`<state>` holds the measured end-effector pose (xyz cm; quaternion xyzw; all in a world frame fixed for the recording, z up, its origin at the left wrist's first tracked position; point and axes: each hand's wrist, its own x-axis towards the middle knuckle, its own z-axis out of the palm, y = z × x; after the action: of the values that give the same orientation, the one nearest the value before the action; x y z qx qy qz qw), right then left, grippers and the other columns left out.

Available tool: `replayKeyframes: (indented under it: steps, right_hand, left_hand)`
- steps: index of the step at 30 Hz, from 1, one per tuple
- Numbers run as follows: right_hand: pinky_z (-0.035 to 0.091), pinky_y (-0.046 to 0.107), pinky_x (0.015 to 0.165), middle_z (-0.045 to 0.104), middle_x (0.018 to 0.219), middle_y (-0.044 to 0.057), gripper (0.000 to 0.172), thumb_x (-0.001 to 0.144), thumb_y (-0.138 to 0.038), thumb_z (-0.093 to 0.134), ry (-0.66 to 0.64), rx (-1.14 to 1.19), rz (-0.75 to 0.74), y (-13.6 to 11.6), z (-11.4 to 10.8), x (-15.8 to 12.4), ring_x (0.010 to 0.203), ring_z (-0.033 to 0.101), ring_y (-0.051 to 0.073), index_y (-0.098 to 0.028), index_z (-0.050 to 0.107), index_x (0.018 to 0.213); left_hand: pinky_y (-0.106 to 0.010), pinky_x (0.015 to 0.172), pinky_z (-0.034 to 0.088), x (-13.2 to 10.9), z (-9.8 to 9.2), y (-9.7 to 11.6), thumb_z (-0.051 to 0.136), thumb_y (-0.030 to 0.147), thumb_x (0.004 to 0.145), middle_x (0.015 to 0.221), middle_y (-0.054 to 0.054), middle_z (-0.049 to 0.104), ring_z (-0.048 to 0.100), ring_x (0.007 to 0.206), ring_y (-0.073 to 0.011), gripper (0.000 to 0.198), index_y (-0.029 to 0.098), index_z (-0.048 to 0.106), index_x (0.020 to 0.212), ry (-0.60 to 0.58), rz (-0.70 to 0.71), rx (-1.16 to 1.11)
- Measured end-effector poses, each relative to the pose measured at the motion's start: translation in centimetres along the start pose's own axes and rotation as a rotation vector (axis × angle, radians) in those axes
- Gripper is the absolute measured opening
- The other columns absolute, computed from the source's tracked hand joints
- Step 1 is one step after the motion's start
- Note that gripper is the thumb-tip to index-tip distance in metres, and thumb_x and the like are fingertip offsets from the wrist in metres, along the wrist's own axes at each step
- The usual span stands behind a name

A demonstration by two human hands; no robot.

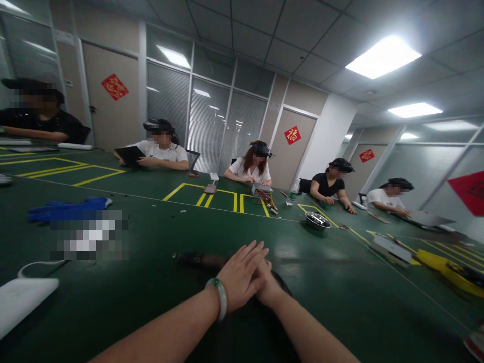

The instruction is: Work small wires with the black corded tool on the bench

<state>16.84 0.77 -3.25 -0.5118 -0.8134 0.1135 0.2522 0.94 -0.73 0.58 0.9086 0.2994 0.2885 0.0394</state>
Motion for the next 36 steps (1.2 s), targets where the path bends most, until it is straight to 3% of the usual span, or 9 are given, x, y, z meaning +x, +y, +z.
replayKeyframes:
  steps: [5, 9, 12, 15, 19, 23, 28, 31, 36]
  right_hand:
    - [0.027, 0.053, 0.100, 0.040, 0.141, 0.008, 0.053, 0.087, -0.034, 0.048, 0.054, -0.119, 0.029, -2.3, 0.5, -0.5, 0.125, 0.038, 0.033, -0.034, 0.036, 0.139]
    - [0.027, 0.063, 0.097, 0.026, 0.149, 0.010, 0.066, 0.083, -0.045, 0.052, 0.260, -0.320, 0.219, -1.1, -0.8, -5.8, 0.127, 0.033, 0.043, -0.031, 0.028, 0.143]
    - [0.039, 0.059, 0.087, 0.037, 0.140, 0.010, 0.048, 0.084, -0.044, 0.049, 0.256, -0.429, 0.255, 0.8, -1.9, -10.2, 0.118, 0.044, 0.043, -0.032, 0.047, 0.131]
    - [0.047, 0.044, 0.081, 0.048, 0.127, 0.006, 0.030, 0.088, -0.035, 0.042, 0.158, -0.406, 0.180, 2.0, -3.8, -12.1, 0.107, 0.054, 0.032, -0.035, 0.058, 0.114]
    - [0.047, 0.033, 0.071, 0.055, 0.109, 0.003, 0.025, 0.093, -0.038, 0.039, 0.078, -0.274, 0.232, 3.3, -7.5, -9.7, 0.080, 0.060, 0.019, -0.032, 0.057, 0.109]
    - [0.044, 0.030, 0.077, 0.058, 0.094, 0.002, 0.024, 0.091, -0.041, 0.045, 0.102, -0.163, 0.130, 5.1, -10.0, -4.8, 0.083, 0.057, 0.017, -0.025, 0.063, 0.093]
    - [0.043, 0.029, 0.080, 0.062, 0.092, 0.003, 0.025, 0.089, -0.039, 0.049, 0.179, -0.091, 0.157, 6.2, -8.0, -1.5, 0.085, 0.057, 0.016, -0.021, 0.066, 0.090]
    - [0.042, 0.031, 0.084, 0.063, 0.094, 0.003, 0.024, 0.089, -0.037, 0.049, 0.094, -0.079, 0.139, 6.1, -6.9, -1.7, 0.088, 0.057, 0.017, -0.022, 0.068, 0.088]
    - [0.042, 0.031, 0.083, 0.063, 0.093, 0.002, 0.022, 0.087, -0.037, 0.054, 0.037, -0.054, 0.105, 5.0, -7.2, -2.4, 0.089, 0.057, 0.017, -0.024, 0.072, 0.090]
  left_hand:
    - [-0.044, 0.114, 0.021, 0.0, 0.6, -1.4, 0.027, 0.053, 0.096, 0.153, -0.006, 0.024, 0.018, 0.141, -0.0249, 0.059, 0.023, 0.022, 0.147, -0.021, -0.158, 0.023]
    - [-0.042, 0.108, 0.030, -0.1, 0.8, -2.0, 0.026, 0.055, 0.096, 0.150, -0.006, 0.032, 0.032, 0.135, -0.0244, 0.057, 0.025, 0.027, 0.145, -0.078, -0.144, 0.015]
    - [-0.044, 0.098, 0.037, 0.0, 1.2, -2.1, 0.040, 0.056, 0.091, 0.141, -0.006, 0.046, 0.045, 0.123, -0.0276, 0.054, 0.028, 0.041, 0.136, -0.137, -0.114, 0.053]
    - [-0.042, 0.090, 0.040, 0.2, 1.6, -2.3, 0.052, 0.045, 0.088, 0.124, -0.005, 0.058, 0.053, 0.110, -0.0270, 0.041, 0.028, 0.052, 0.125, -0.179, -0.110, 0.098]
    - [-0.039, 0.086, 0.041, 0.4, 1.6, -2.3, 0.051, 0.036, 0.089, 0.113, -0.003, 0.062, 0.054, 0.104, -0.0245, 0.031, 0.028, 0.055, 0.119, -0.188, -0.123, 0.110]
    - [-0.038, 0.086, 0.041, 0.5, 1.1, -2.1, 0.051, 0.038, 0.089, 0.110, -0.003, 0.063, 0.055, 0.102, -0.0237, 0.028, 0.027, 0.058, 0.114, -0.215, -0.128, 0.079]
    - [-0.037, 0.083, 0.043, 0.3, 0.5, -1.8, 0.053, 0.033, 0.085, 0.102, -0.003, 0.064, 0.058, 0.095, -0.0227, 0.024, 0.025, 0.057, 0.108, -0.222, -0.155, 0.079]
    - [-0.036, 0.081, 0.044, 0.2, 0.3, -1.8, 0.055, 0.028, 0.083, 0.101, -0.003, 0.062, 0.058, 0.093, -0.0219, 0.022, 0.024, 0.056, 0.104, -0.216, -0.127, 0.072]
    - [-0.034, 0.079, 0.045, 0.4, 0.2, -1.8, 0.056, 0.025, 0.081, 0.096, -0.003, 0.061, 0.059, 0.089, -0.0209, 0.019, 0.023, 0.055, 0.099, -0.225, -0.129, 0.105]
